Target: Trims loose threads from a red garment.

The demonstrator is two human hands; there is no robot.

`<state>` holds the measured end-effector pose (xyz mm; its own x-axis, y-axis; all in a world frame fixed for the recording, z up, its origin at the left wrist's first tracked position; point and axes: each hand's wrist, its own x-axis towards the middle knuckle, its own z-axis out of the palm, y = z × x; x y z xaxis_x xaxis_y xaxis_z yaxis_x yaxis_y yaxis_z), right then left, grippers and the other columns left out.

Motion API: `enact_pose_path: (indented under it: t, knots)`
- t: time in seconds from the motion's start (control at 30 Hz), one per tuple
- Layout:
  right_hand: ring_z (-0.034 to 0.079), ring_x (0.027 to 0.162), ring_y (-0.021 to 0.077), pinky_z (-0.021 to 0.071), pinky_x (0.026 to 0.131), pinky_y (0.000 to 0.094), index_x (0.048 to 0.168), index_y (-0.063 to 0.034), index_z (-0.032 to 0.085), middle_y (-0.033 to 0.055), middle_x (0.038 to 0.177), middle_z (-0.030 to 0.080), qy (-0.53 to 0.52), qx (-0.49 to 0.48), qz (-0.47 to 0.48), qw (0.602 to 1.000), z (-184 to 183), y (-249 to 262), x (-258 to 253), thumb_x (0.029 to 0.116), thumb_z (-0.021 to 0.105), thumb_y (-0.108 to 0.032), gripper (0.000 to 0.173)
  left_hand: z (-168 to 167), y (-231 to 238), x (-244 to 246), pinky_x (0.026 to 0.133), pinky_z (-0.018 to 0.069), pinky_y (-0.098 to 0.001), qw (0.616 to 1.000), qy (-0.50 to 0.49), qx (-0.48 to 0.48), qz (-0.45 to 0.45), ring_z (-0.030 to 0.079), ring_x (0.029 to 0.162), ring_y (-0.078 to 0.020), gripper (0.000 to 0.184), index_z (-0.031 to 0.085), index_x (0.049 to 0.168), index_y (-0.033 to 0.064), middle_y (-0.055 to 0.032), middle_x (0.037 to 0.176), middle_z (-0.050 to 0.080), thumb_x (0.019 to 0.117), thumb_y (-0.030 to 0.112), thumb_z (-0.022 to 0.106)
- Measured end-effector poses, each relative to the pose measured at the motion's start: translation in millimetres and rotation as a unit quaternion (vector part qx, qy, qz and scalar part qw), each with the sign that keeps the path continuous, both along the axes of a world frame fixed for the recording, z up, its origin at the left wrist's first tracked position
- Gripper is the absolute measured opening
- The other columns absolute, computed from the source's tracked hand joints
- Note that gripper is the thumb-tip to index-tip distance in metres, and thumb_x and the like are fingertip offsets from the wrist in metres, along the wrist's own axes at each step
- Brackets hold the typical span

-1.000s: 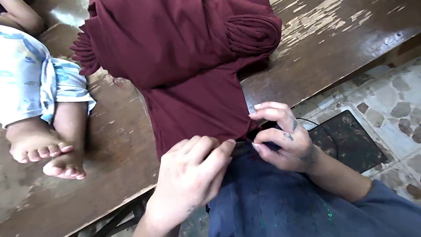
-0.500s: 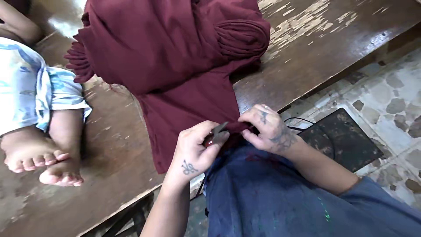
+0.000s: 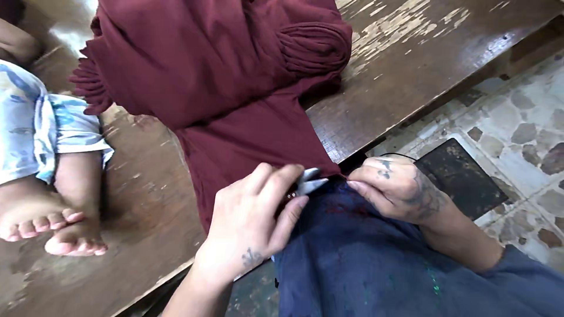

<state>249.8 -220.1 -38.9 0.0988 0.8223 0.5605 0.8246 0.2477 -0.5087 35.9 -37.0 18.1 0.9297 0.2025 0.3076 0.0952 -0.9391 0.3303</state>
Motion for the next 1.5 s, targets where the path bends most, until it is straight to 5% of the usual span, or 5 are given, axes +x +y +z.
enact_pose_path:
  t: [0.27, 0.5, 1.13, 1.37, 1.5]
  knots:
    - [0.061, 0.065, 0.0103, 0.0498, 0.061, 0.0226, 0.084, -0.0022, 0.07, 0.006, 0.068, 0.064, 0.072, 0.066, 0.053, 0.994, 3, 4, -15, 0.0993, 0.056, -0.013, 0.023, 9, -16, 20, 0.056, 0.0436, -0.0383, 0.986, 0.007, 0.157, -0.055, 0.063, 0.068, -0.0246, 0.026, 0.074, 0.118, 0.0143, -0.0074, 0.086, 0.07, 0.1013, 0.017, 0.054]
    - [0.057, 0.067, 0.0191, 0.044, 0.087, 0.0414, 0.07, -0.0093, 0.066, 0.0044, 0.063, 0.057, -0.027, -0.005, -0.026, 0.999, -12, 15, -3, 0.0979, 0.058, -0.059, 0.057, -8, 13, 12, 0.066, 0.0496, -0.0209, 0.992, -0.085, -0.09, -0.004, 0.059, 0.076, -0.0045, 0.039, 0.066, 0.125, 0.0063, -0.0038, 0.093, 0.066, 0.1005, 0.037, 0.06]
    - [0.065, 0.082, 0.0074, 0.0344, 0.117, 0.0485, 0.079, -0.0078, 0.071, -0.0012, 0.074, 0.066, 0.14, -0.021, 0.12, 0.983, -7, 7, 4, 0.0967, 0.06, -0.016, 0.023, -9, -6, 22, 0.057, 0.047, -0.0386, 0.992, -0.01, 0.122, -0.039, 0.067, 0.073, -0.024, 0.028, 0.076, 0.118, 0.0136, -0.0076, 0.092, 0.073, 0.0998, 0.017, 0.055]
    - [0.06, 0.063, 0.0158, 0.0543, 0.082, 0.0391, 0.071, -0.0068, 0.065, 0.0038, 0.063, 0.06, 0.019, 0.031, -0.06, 0.998, -14, 28, -7, 0.0945, 0.068, -0.049, 0.049, -21, 10, 15, 0.07, 0.0502, -0.0154, 0.974, -0.112, -0.196, 0.002, 0.057, 0.08, 0.0007, 0.041, 0.061, 0.129, 0.0036, 0.0006, 0.098, 0.064, 0.099, 0.03, 0.063]
    - [0.065, 0.07, 0.0232, 0.0514, 0.074, 0.0424, 0.078, -0.0051, 0.069, 0.0078, 0.07, 0.065, -0.023, 0.016, -0.096, 0.995, -19, 50, -9, 0.0927, 0.061, -0.017, 0.021, -19, 6, 12, 0.071, 0.0521, -0.017, 0.97, -0.12, -0.21, -0.004, 0.059, 0.081, -0.0002, 0.043, 0.059, 0.133, 0.0055, 0.0014, 0.1, 0.065, 0.0983, 0.031, 0.065]
